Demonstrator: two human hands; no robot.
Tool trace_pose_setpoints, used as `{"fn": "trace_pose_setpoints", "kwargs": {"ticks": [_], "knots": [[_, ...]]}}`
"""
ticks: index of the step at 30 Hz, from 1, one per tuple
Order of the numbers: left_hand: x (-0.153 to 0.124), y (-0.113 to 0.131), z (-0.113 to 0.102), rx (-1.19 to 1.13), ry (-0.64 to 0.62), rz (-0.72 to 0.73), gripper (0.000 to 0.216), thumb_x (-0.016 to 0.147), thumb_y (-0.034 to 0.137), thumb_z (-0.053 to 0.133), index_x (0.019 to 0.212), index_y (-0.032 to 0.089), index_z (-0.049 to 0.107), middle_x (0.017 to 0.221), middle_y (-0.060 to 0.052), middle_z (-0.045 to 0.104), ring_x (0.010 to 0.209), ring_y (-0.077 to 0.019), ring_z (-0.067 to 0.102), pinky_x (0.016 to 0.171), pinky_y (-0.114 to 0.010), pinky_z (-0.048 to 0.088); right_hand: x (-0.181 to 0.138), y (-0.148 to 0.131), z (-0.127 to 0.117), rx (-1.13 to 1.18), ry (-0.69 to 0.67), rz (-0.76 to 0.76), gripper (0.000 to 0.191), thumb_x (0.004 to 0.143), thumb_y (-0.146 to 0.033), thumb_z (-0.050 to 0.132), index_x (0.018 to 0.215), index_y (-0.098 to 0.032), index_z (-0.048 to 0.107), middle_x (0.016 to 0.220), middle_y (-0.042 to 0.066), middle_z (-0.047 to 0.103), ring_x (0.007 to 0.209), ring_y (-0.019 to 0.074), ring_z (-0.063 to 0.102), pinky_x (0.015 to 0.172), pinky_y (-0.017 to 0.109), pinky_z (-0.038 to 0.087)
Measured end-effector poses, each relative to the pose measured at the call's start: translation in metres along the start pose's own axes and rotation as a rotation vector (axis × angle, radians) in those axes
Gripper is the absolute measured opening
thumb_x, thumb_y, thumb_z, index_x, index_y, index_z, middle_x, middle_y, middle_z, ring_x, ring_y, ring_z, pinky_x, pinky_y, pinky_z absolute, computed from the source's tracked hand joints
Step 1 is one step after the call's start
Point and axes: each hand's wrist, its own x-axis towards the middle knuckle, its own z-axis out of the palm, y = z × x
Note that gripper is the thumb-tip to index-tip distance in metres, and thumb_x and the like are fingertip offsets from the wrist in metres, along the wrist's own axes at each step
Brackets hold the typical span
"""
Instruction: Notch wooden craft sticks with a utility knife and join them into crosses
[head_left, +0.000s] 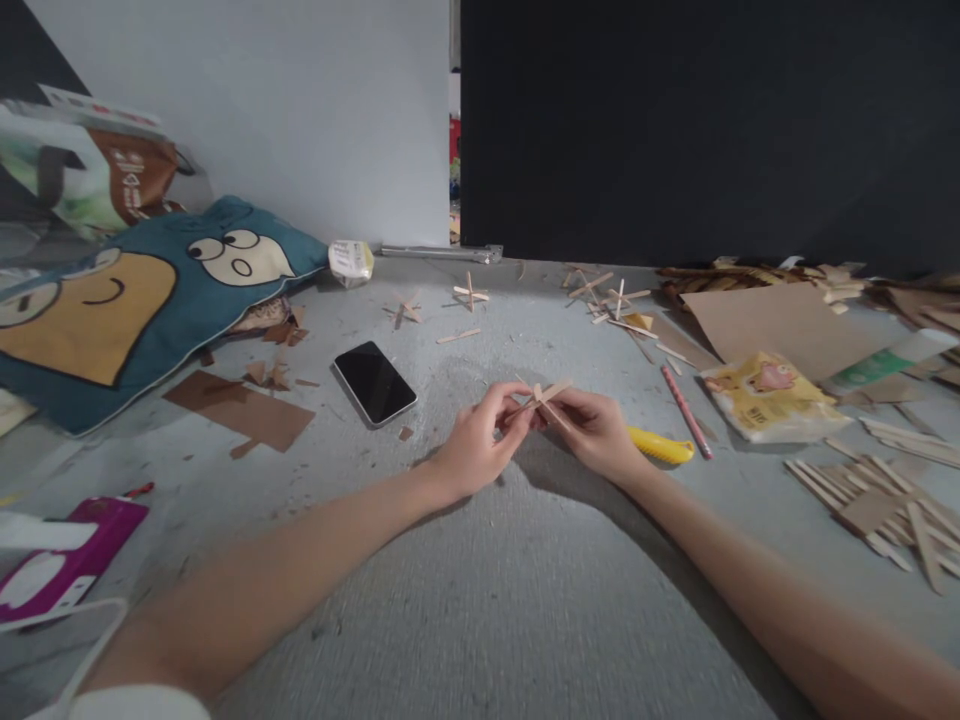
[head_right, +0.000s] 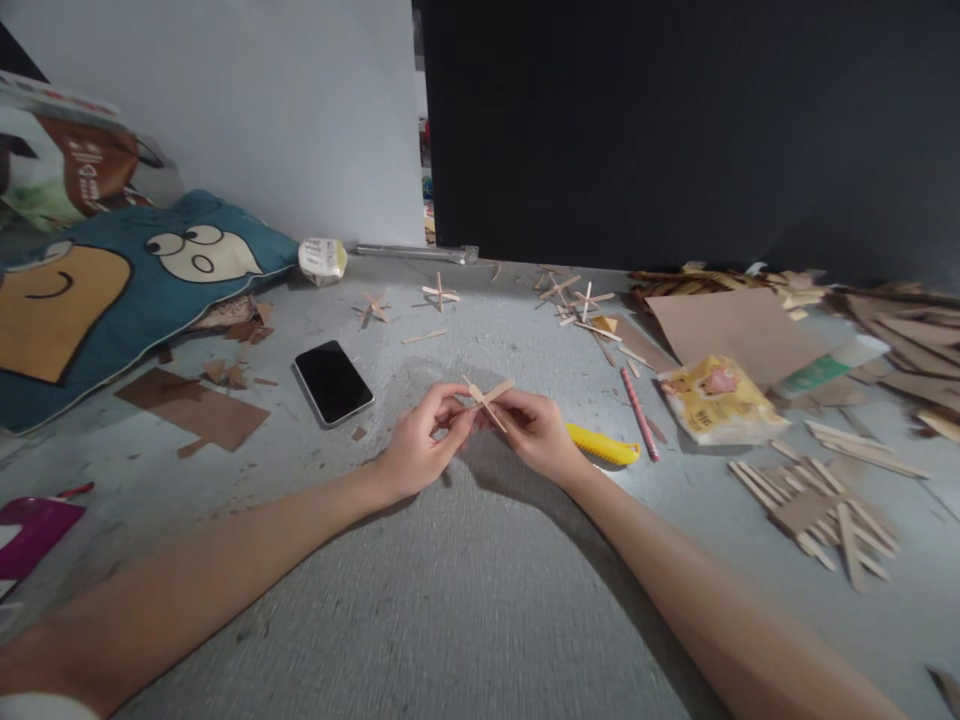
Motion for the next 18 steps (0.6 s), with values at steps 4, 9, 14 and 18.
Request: {"fn": "trace_pose_setpoints", "kwargs": {"ticks": [4, 9, 14, 18], "knots": [[0.0013, 0.0029, -0.0014, 0.112, -0.004, -0.004, 0.034, 0.105, 0.035, 0.047, 0.133, 0.018, 0.056, 0.092, -0.007, 0.072, 0.079, -0.0174, 0.067, 0.073, -0.03, 0.052, 0.0002, -0.0024, 0.0009, 0.001, -0.009, 0.001, 0.031, 0.099, -0.043, 0.059, 0.084, -0.02, 0.073, 0.072, 0.004, 0.069, 0.068, 0.0172, 0.064, 0.063, 0.029, 0.053], [0.0034, 0.0059, -0.0035, 0.148, -0.053, 0.002, 0.037, 0.106, 0.035, 0.044, 0.132, 0.017, 0.061, 0.088, -0.006, 0.072, 0.069, -0.0154, 0.062, 0.067, -0.028, 0.05, 0.0, -0.0064, 0.0019, -0.117, -0.014, -0.098, 0.033, 0.101, -0.038, 0.056, 0.079, -0.02, 0.071, 0.07, 0.003, 0.068, 0.063, 0.0152, 0.062, 0.062, 0.027, 0.05], [0.0032, 0.0082, -0.0051, 0.156, -0.075, 0.008, 0.037, 0.106, 0.038, 0.043, 0.131, 0.018, 0.06, 0.08, -0.003, 0.069, 0.061, -0.0133, 0.055, 0.062, -0.026, 0.047, -0.0012, -0.0045, 0.0034, -0.181, 0.002, -0.207, 0.031, 0.102, -0.033, 0.055, 0.08, -0.02, 0.072, 0.071, 0.004, 0.069, 0.064, 0.0146, 0.062, 0.064, 0.027, 0.052], [0.0017, 0.0103, -0.0061, 0.139, -0.076, -0.014, 0.033, 0.107, 0.04, 0.042, 0.125, 0.019, 0.06, 0.079, -0.002, 0.067, 0.064, -0.0145, 0.058, 0.066, -0.027, 0.048, -0.0024, 0.0016, 0.0047, -0.216, 0.048, -0.278, 0.026, 0.101, -0.03, 0.056, 0.085, -0.021, 0.075, 0.074, 0.005, 0.071, 0.065, 0.0151, 0.065, 0.062, 0.026, 0.053]]}}
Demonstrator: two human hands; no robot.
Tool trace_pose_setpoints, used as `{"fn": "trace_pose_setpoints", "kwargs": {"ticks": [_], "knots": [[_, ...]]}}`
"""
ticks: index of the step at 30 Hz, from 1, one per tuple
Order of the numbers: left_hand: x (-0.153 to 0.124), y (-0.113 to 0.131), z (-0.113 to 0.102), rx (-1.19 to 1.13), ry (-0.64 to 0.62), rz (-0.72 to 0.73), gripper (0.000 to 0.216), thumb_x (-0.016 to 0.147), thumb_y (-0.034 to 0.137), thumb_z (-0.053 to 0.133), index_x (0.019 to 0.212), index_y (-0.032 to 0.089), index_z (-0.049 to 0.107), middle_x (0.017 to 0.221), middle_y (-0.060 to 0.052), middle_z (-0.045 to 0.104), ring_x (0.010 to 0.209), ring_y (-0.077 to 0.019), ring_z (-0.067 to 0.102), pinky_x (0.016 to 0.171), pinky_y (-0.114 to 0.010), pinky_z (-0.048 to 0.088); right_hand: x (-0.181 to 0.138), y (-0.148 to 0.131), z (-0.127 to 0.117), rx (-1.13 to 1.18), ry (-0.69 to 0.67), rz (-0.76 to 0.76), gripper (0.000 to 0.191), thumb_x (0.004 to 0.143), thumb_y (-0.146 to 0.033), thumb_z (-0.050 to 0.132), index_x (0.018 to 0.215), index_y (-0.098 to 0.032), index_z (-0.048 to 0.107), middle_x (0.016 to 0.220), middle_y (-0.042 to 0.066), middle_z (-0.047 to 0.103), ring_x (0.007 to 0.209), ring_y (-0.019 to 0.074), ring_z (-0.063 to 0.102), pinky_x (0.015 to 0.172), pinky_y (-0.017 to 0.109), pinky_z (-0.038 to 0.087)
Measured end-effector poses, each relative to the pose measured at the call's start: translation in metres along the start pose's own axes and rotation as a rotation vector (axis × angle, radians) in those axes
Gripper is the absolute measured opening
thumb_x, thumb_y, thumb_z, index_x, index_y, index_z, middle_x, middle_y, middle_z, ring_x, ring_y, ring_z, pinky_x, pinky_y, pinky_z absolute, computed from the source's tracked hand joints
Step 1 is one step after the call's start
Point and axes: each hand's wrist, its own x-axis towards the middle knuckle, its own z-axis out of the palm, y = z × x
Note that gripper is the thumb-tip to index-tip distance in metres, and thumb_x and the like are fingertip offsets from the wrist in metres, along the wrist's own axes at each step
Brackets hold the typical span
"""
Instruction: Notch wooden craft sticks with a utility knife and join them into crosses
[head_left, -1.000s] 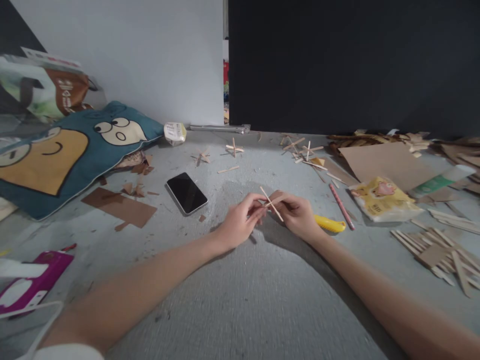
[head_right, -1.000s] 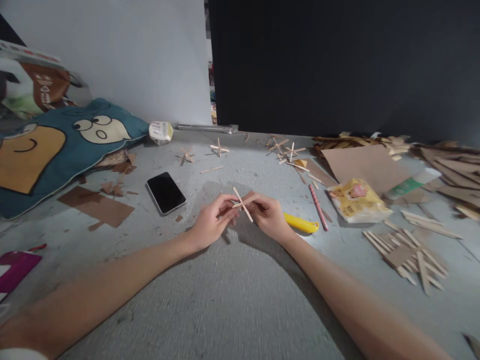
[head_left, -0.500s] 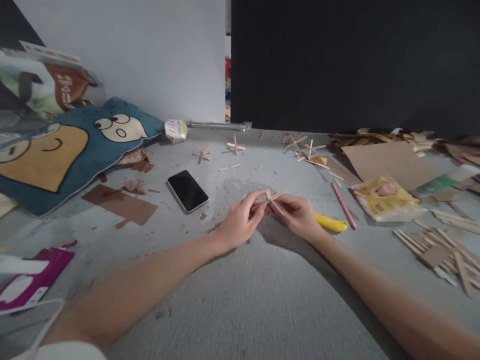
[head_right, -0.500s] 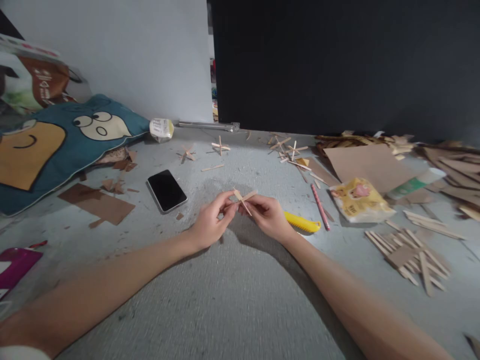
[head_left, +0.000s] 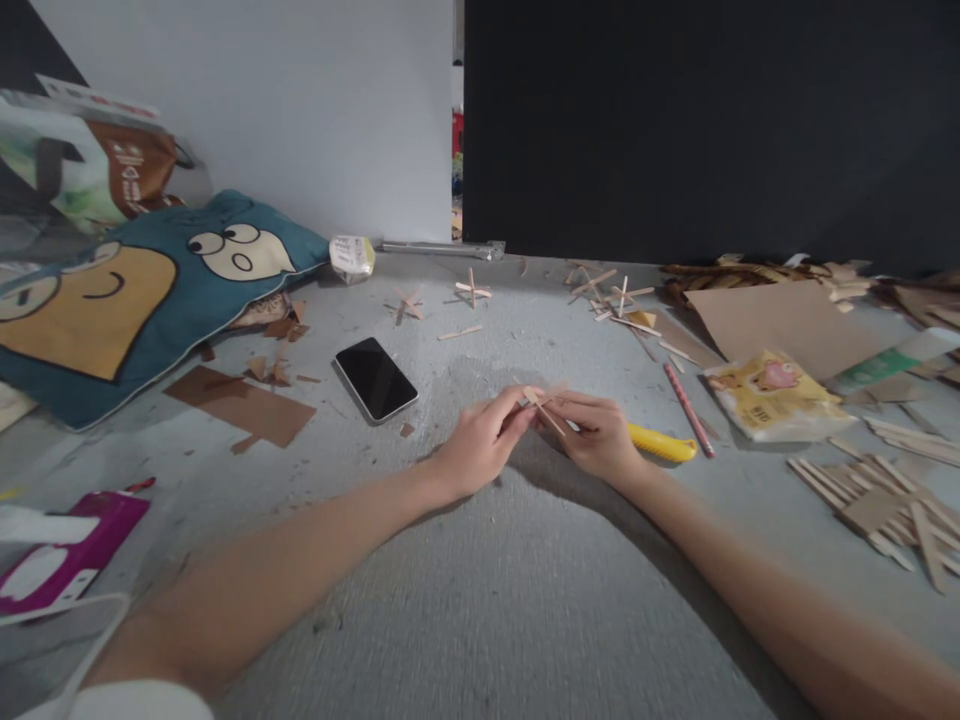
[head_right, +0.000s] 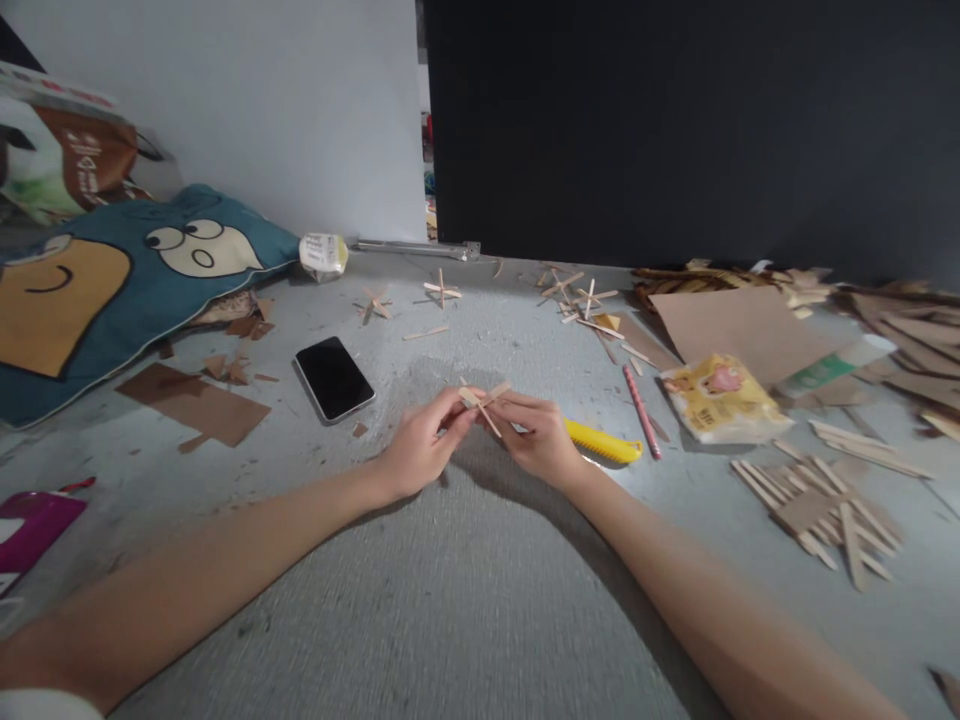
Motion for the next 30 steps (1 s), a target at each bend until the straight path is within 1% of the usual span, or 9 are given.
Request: {"fn": "trace_pose_setpoints", "kwargs": {"ticks": [4, 8, 10, 13, 16, 19, 23, 27, 30], "knots": [[-0.002, 0.0, 0.0, -0.045, -0.017, 0.0, 0.027, 0.107, 0.039, 0.043, 0.119, 0.02, 0.059, 0.072, 0.0, 0.064, 0.063, -0.0141, 0.06, 0.067, -0.028, 0.05, -0.002, 0.002, 0.001, -0.033, 0.009, -0.068, 0.023, 0.101, -0.024, 0.056, 0.091, -0.023, 0.077, 0.08, 0.006, 0.073, 0.066, 0.0152, 0.067, 0.061, 0.026, 0.055], [-0.004, -0.002, 0.002, -0.038, 0.014, 0.027, 0.025, 0.106, 0.037, 0.046, 0.122, 0.021, 0.056, 0.079, -0.002, 0.068, 0.072, -0.0157, 0.067, 0.072, -0.029, 0.053, -0.006, 0.003, 0.002, -0.071, 0.01, -0.084, 0.023, 0.101, -0.021, 0.055, 0.102, -0.024, 0.078, 0.086, 0.007, 0.074, 0.071, 0.0158, 0.069, 0.064, 0.027, 0.057], [-0.005, -0.004, 0.003, -0.039, 0.032, 0.032, 0.027, 0.105, 0.037, 0.048, 0.127, 0.021, 0.054, 0.083, -0.003, 0.07, 0.074, -0.0162, 0.069, 0.071, -0.029, 0.054, -0.008, 0.004, 0.004, -0.055, 0.027, -0.079, 0.024, 0.101, -0.02, 0.054, 0.106, -0.025, 0.077, 0.093, 0.008, 0.076, 0.08, 0.0176, 0.072, 0.07, 0.029, 0.059], [-0.006, -0.008, 0.003, -0.062, 0.039, 0.055, 0.033, 0.105, 0.034, 0.05, 0.135, 0.021, 0.049, 0.091, -0.006, 0.074, 0.08, -0.0179, 0.073, 0.072, -0.029, 0.056, -0.01, 0.007, 0.005, -0.012, 0.063, -0.11, 0.027, 0.101, -0.016, 0.053, 0.109, -0.026, 0.076, 0.101, 0.009, 0.077, 0.095, 0.0216, 0.073, 0.08, 0.036, 0.06], [-0.007, -0.012, 0.005, -0.074, 0.069, 0.14, 0.039, 0.103, 0.028, 0.052, 0.141, 0.023, 0.044, 0.103, -0.009, 0.076, 0.094, -0.0199, 0.074, 0.081, -0.032, 0.058, -0.009, 0.006, 0.004, -0.012, 0.082, -0.173, 0.028, 0.1, -0.012, 0.054, 0.111, -0.027, 0.075, 0.106, 0.009, 0.076, 0.103, 0.0239, 0.072, 0.086, 0.042, 0.059], [-0.008, -0.015, 0.006, -0.084, 0.095, 0.187, 0.048, 0.102, 0.021, 0.055, 0.147, 0.026, 0.039, 0.108, -0.008, 0.076, 0.101, -0.0197, 0.074, 0.088, -0.033, 0.058, -0.008, 0.002, 0.002, -0.056, 0.094, -0.186, 0.03, 0.1, -0.013, 0.054, 0.118, -0.027, 0.073, 0.117, 0.011, 0.074, 0.106, 0.024, 0.071, 0.087, 0.043, 0.06], [-0.009, -0.013, 0.006, -0.105, 0.098, 0.154, 0.059, 0.1, 0.019, 0.056, 0.154, 0.027, 0.032, 0.107, -0.008, 0.076, 0.1, -0.0197, 0.074, 0.092, -0.035, 0.059, -0.008, 0.001, 0.002, -0.096, 0.121, -0.168, 0.028, 0.102, -0.019, 0.054, 0.122, -0.027, 0.07, 0.12, 0.012, 0.074, 0.11, 0.0252, 0.071, 0.088, 0.045, 0.061], [-0.008, -0.01, 0.005, -0.1, 0.095, 0.219, 0.059, 0.101, 0.017, 0.053, 0.155, 0.029, 0.032, 0.104, -0.006, 0.076, 0.1, -0.0185, 0.074, 0.094, -0.036, 0.059, -0.008, 0.001, 0.002, -0.098, 0.119, -0.177, 0.035, 0.1, -0.017, 0.056, 0.133, -0.028, 0.064, 0.123, 0.013, 0.072, 0.114, 0.0257, 0.069, 0.09, 0.047, 0.06], [-0.007, -0.011, 0.005, -0.071, 0.113, 0.251, 0.057, 0.102, 0.015, 0.051, 0.155, 0.029, 0.034, 0.101, -0.004, 0.075, 0.096, -0.0167, 0.073, 0.094, -0.036, 0.059, -0.007, -0.001, 0.001, -0.106, 0.119, -0.16, 0.037, 0.101, -0.015, 0.054, 0.134, -0.028, 0.064, 0.122, 0.012, 0.072, 0.112, 0.0246, 0.07, 0.089, 0.044, 0.06]]}}
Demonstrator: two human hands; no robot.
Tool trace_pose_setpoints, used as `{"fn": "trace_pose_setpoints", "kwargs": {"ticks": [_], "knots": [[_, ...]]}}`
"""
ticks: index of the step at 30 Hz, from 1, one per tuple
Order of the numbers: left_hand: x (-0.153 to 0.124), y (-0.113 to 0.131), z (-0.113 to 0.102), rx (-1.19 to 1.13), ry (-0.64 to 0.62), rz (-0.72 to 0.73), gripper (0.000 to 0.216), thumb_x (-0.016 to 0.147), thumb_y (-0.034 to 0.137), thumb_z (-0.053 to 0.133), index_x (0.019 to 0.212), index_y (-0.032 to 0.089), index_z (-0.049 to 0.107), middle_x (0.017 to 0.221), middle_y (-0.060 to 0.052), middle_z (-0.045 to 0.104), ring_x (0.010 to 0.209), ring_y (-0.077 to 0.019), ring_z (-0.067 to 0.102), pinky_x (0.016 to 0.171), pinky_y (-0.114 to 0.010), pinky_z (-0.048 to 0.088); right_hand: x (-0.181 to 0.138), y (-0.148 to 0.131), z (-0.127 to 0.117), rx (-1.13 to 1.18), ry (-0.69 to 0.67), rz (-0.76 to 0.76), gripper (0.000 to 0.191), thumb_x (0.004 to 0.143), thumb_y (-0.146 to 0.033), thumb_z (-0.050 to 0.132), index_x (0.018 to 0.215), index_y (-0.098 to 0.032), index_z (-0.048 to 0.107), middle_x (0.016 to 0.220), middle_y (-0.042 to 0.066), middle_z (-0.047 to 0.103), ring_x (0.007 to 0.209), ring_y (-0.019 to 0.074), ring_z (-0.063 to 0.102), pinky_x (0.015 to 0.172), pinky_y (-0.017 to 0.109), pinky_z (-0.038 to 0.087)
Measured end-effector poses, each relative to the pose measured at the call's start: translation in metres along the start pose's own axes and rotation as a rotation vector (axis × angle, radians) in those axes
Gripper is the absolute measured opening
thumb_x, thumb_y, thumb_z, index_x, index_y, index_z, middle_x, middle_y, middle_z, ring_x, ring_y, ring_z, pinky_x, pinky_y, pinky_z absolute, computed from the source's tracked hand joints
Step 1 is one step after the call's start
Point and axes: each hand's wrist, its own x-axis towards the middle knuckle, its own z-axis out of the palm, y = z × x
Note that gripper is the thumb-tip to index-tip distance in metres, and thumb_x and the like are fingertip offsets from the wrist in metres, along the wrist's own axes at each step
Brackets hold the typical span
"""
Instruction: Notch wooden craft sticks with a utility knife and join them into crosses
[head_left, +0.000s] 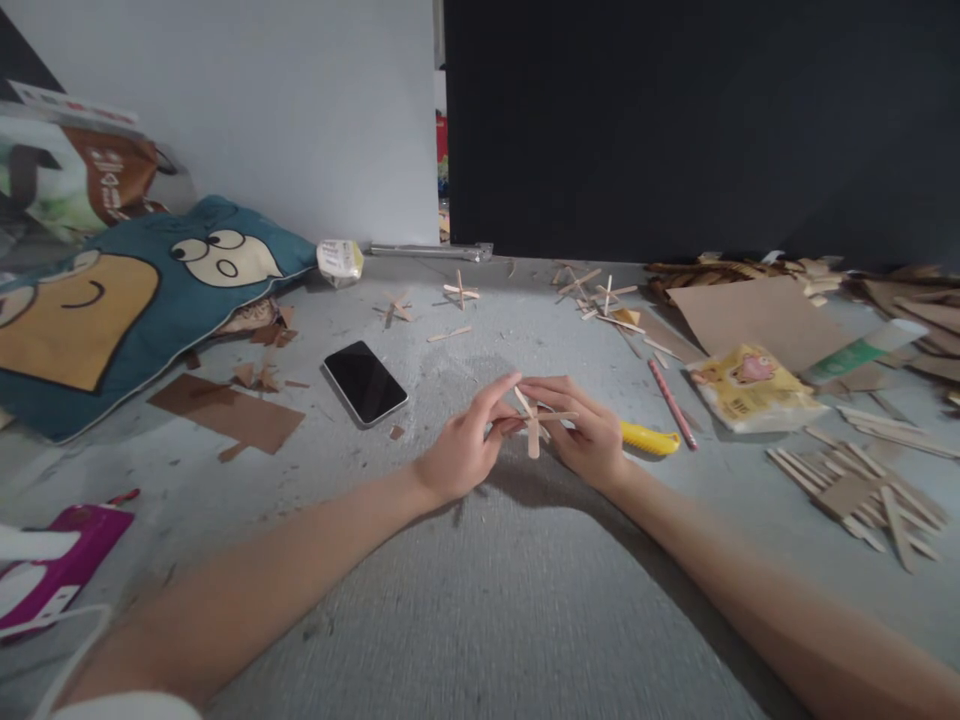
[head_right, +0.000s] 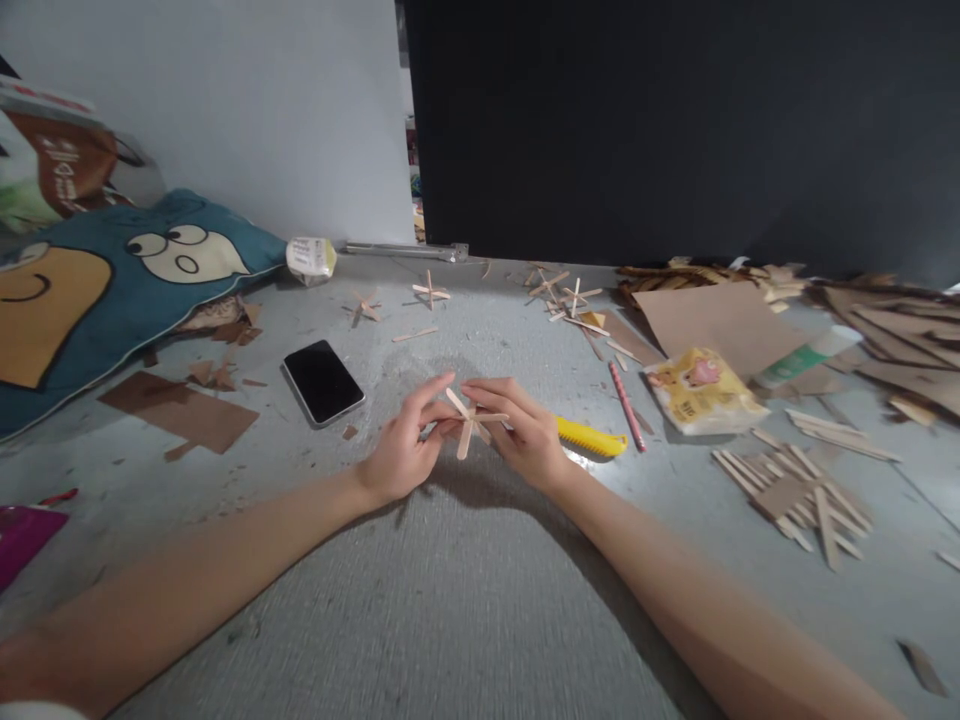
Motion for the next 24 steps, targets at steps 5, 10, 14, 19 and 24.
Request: {"fn": "trace_pose_setpoints", "kwargs": {"ticks": [5, 10, 14, 19, 24], "knots": [[0.0, -0.005, 0.0, 0.008, 0.019, 0.045, 0.059, 0.101, 0.013, 0.051, 0.155, 0.033, 0.037, 0.101, -0.003, 0.074, 0.093, -0.0147, 0.073, 0.09, -0.032, 0.059, 0.002, -0.002, 0.0, -0.009, 0.012, 0.002, 0.034, 0.101, -0.017, 0.053, 0.13, -0.028, 0.067, 0.116, 0.011, 0.072, 0.104, 0.0237, 0.07, 0.083, 0.04, 0.061], [0.002, -0.005, -0.001, 0.009, 0.003, 0.068, 0.057, 0.102, 0.014, 0.047, 0.155, 0.033, 0.037, 0.099, -0.004, 0.074, 0.09, -0.0158, 0.072, 0.087, -0.032, 0.059, 0.001, -0.002, 0.0, -0.009, 0.028, -0.023, 0.028, 0.099, -0.017, 0.057, 0.122, -0.026, 0.07, 0.108, 0.011, 0.071, 0.095, 0.0231, 0.069, 0.076, 0.038, 0.059], [0.007, 0.001, -0.002, 0.059, -0.001, -0.007, 0.038, 0.105, 0.022, 0.045, 0.143, 0.027, 0.052, 0.122, -0.011, 0.071, 0.106, -0.0213, 0.069, 0.093, -0.038, 0.057, 0.004, -0.005, 0.0, 0.01, 0.007, 0.033, 0.021, 0.1, -0.018, 0.056, 0.111, -0.025, 0.073, 0.087, 0.007, 0.069, 0.076, 0.0192, 0.064, 0.067, 0.033, 0.055], [0.011, 0.005, -0.003, -0.03, 0.028, -0.103, 0.029, 0.104, 0.031, 0.051, 0.131, 0.023, 0.054, 0.118, -0.012, 0.069, 0.109, -0.0223, 0.067, 0.096, -0.04, 0.054, 0.005, -0.004, 0.003, 0.018, 0.027, 0.111, 0.018, 0.101, -0.022, 0.054, 0.103, -0.022, 0.072, 0.077, 0.004, 0.066, 0.069, 0.017, 0.06, 0.063, 0.031, 0.05], [0.01, 0.005, -0.002, -0.252, -0.012, -0.128, 0.028, 0.1, 0.037, 0.058, 0.121, 0.022, 0.049, 0.099, -0.007, 0.065, 0.085, -0.0162, 0.064, 0.083, -0.035, 0.056, 0.004, -0.002, 0.005, -0.008, 0.041, 0.078, 0.018, 0.1, -0.018, 0.055, 0.106, -0.022, 0.072, 0.072, 0.003, 0.06, 0.065, 0.0157, 0.056, 0.059, 0.029, 0.047]]}}
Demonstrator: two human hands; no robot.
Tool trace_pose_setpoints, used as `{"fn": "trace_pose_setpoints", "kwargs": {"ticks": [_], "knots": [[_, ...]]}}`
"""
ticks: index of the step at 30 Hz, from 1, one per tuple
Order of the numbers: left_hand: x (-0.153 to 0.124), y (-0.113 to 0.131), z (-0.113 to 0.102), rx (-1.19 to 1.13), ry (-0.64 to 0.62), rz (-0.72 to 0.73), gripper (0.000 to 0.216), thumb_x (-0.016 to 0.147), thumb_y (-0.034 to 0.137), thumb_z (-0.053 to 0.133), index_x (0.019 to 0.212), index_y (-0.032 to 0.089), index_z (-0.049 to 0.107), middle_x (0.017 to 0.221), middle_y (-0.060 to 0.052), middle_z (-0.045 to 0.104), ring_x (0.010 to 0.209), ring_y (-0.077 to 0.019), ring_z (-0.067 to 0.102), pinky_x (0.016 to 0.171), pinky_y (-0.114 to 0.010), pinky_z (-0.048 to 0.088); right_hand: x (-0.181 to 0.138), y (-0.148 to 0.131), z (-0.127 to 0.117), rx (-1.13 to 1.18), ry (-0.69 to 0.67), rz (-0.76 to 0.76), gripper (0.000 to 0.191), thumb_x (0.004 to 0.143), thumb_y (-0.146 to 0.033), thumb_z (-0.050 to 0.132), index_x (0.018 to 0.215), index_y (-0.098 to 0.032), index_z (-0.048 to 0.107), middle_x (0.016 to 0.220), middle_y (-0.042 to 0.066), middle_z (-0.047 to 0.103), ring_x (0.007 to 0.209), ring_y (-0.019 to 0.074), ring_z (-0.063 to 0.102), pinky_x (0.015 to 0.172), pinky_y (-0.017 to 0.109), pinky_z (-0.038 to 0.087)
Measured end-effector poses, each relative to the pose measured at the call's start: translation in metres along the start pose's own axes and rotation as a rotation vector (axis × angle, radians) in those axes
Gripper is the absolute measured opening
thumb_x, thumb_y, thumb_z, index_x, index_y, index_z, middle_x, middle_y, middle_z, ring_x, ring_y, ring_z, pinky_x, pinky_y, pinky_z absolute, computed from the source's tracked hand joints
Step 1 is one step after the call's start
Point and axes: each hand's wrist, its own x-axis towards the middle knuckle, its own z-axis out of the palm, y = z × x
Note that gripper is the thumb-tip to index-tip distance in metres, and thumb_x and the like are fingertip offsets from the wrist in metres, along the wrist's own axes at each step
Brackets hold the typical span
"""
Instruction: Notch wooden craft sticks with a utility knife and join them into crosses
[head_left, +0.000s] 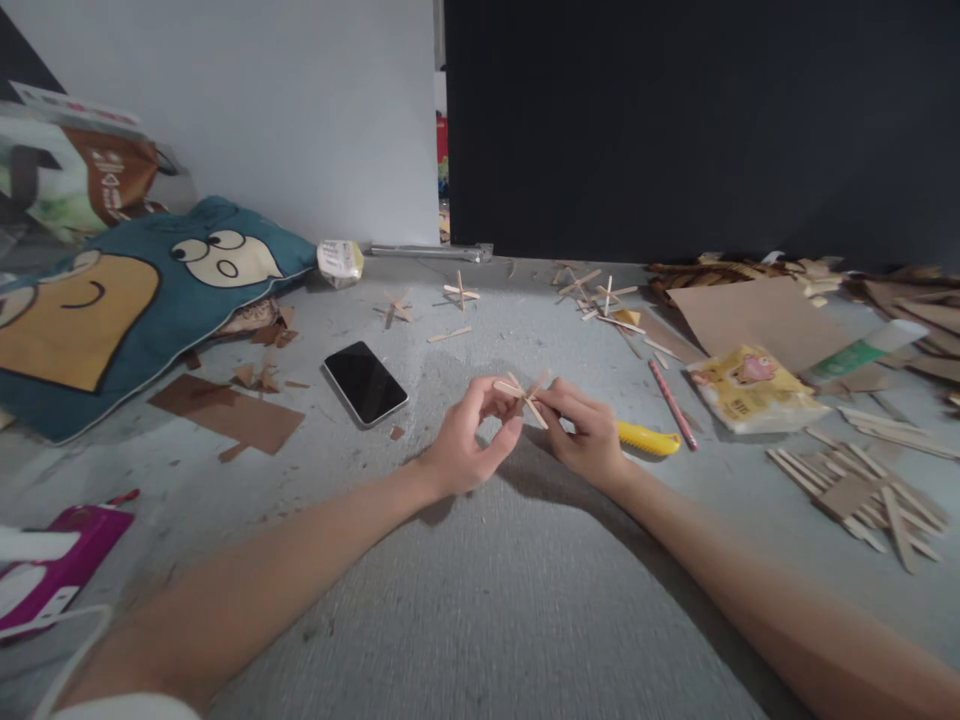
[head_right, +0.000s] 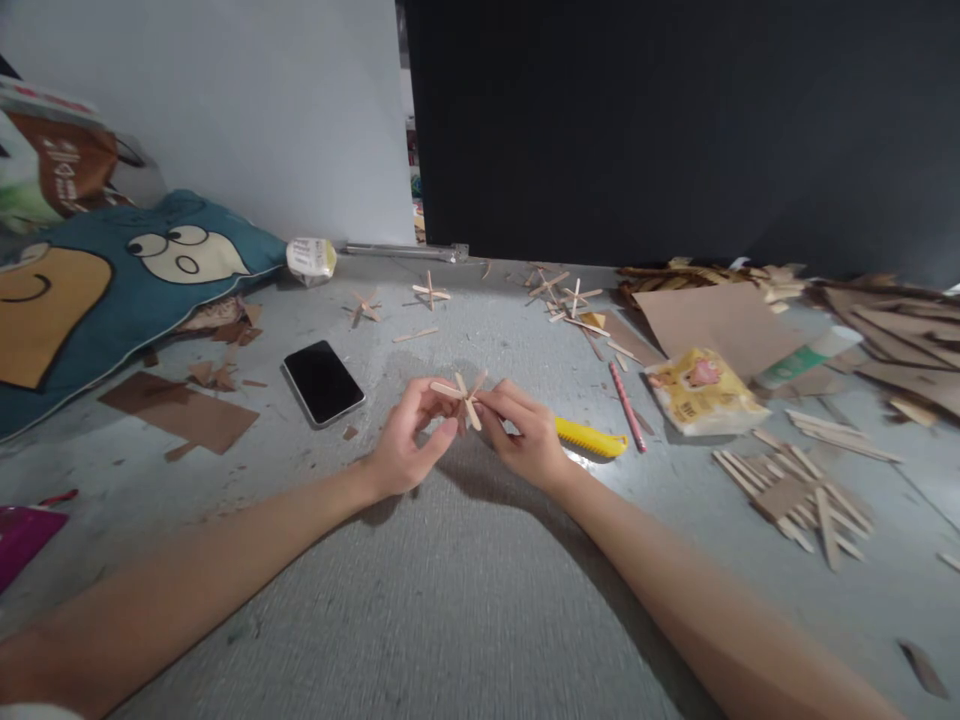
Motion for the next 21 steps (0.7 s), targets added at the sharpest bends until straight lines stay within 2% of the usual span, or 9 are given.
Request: {"fn": "trace_pose_setpoints", "kwargs": {"ticks": [4, 8, 12, 16, 21], "knots": [[0.0027, -0.0011, 0.0024, -0.113, 0.036, -0.036, 0.045, 0.082, 0.042, 0.081, 0.109, 0.022, 0.051, 0.097, -0.004, 0.066, 0.076, -0.0133, 0.065, 0.074, -0.03, 0.057, 0.0006, -0.0001, 0.0001, 0.004, -0.003, -0.017, 0.019, 0.099, -0.016, 0.055, 0.106, -0.022, 0.072, 0.072, 0.002, 0.058, 0.066, 0.016, 0.056, 0.06, 0.029, 0.047], [0.0043, -0.0017, 0.0036, -0.128, 0.062, -0.108, 0.052, 0.072, 0.041, 0.089, 0.103, 0.02, 0.054, 0.095, -0.004, 0.066, 0.071, -0.0123, 0.067, 0.068, -0.027, 0.057, 0.0003, 0.0004, -0.0005, -0.013, -0.038, -0.025, 0.02, 0.1, -0.018, 0.055, 0.109, -0.023, 0.073, 0.074, 0.003, 0.06, 0.068, 0.0167, 0.058, 0.062, 0.03, 0.049], [0.0048, 0.0012, 0.004, -0.09, 0.095, -0.13, 0.046, 0.074, 0.042, 0.087, 0.1, 0.019, 0.057, 0.091, -0.003, 0.065, 0.071, -0.0121, 0.065, 0.069, -0.027, 0.058, 0.0002, -0.0004, -0.0009, -0.021, -0.056, -0.046, 0.023, 0.1, -0.018, 0.055, 0.112, -0.024, 0.073, 0.076, 0.003, 0.06, 0.069, 0.017, 0.057, 0.063, 0.031, 0.049], [0.0052, 0.0036, 0.0042, -0.129, 0.077, -0.136, 0.039, 0.079, 0.038, 0.083, 0.103, 0.02, 0.058, 0.09, -0.002, 0.065, 0.073, -0.0115, 0.065, 0.074, -0.028, 0.059, 0.0013, -0.0014, -0.0011, -0.051, -0.044, -0.033, 0.022, 0.102, -0.021, 0.053, 0.111, -0.022, 0.074, 0.075, 0.004, 0.061, 0.07, 0.0177, 0.059, 0.064, 0.031, 0.051], [0.0051, 0.0011, 0.004, -0.194, 0.058, -0.129, 0.039, 0.077, 0.029, 0.085, 0.105, 0.021, 0.059, 0.087, -0.001, 0.066, 0.077, -0.0131, 0.067, 0.076, -0.028, 0.058, 0.0013, 0.0025, -0.0006, -0.093, -0.014, -0.054, 0.021, 0.101, -0.021, 0.055, 0.108, -0.021, 0.074, 0.074, 0.004, 0.062, 0.067, 0.0173, 0.057, 0.06, 0.032, 0.05]]}}
